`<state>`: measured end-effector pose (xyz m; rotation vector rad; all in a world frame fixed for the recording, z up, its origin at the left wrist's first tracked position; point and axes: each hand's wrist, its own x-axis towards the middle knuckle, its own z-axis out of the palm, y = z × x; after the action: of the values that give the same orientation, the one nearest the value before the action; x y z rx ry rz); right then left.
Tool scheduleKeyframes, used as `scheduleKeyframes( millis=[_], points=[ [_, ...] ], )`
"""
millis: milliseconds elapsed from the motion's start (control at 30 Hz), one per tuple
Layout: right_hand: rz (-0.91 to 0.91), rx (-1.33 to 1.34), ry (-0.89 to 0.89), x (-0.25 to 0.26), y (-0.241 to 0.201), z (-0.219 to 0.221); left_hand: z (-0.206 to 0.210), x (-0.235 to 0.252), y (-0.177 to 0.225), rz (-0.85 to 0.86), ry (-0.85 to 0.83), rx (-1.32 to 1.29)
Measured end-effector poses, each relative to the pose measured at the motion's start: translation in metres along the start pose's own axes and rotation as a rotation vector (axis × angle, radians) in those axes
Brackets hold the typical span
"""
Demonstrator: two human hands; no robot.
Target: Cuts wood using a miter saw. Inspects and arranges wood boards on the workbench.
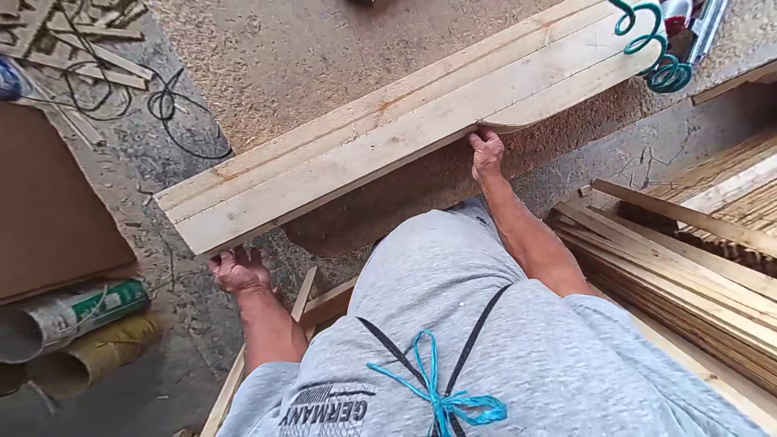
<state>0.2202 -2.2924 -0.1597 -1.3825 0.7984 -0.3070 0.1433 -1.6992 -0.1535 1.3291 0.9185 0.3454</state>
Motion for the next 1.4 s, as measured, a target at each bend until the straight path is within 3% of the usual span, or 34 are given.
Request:
scheduleKeyframes(
  millis=[267, 433, 733, 933, 1033, 1400],
  points=[
    [-0.026, -0.058, -0.132, 0.009, 0.005, 0.001, 0.018, -0.006, 0.012, 0.025, 0.059, 0.139],
    [-0.044, -0.041, -0.172, 0.014, 0.004, -0.007, 0.007, 0.003, 0.01, 0.024, 0.05, 0.218],
    [-0.081, -0.207, -0.073, 0.012, 0.0, 0.0, 0.006, 0.003, 0.014, 0.035, 0.027, 0.138],
    [-0.083, -0.134, -0.095, 0.017, 0.009, -0.003, -0.001, 0.007, 0.02, 0.016, -0.044, 0.162],
    [-0.107, -0.156, -0.021, 0.015, 0.013, -0.005, -0.002, 0.009, 0.022, 0.005, -0.053, 0.173],
    [-0.071, -0.407, 0.114, 0.016, 0.008, 0.005, 0.007, 0.008, 0.014, -0.02, 0.08, 0.102]
  ],
)
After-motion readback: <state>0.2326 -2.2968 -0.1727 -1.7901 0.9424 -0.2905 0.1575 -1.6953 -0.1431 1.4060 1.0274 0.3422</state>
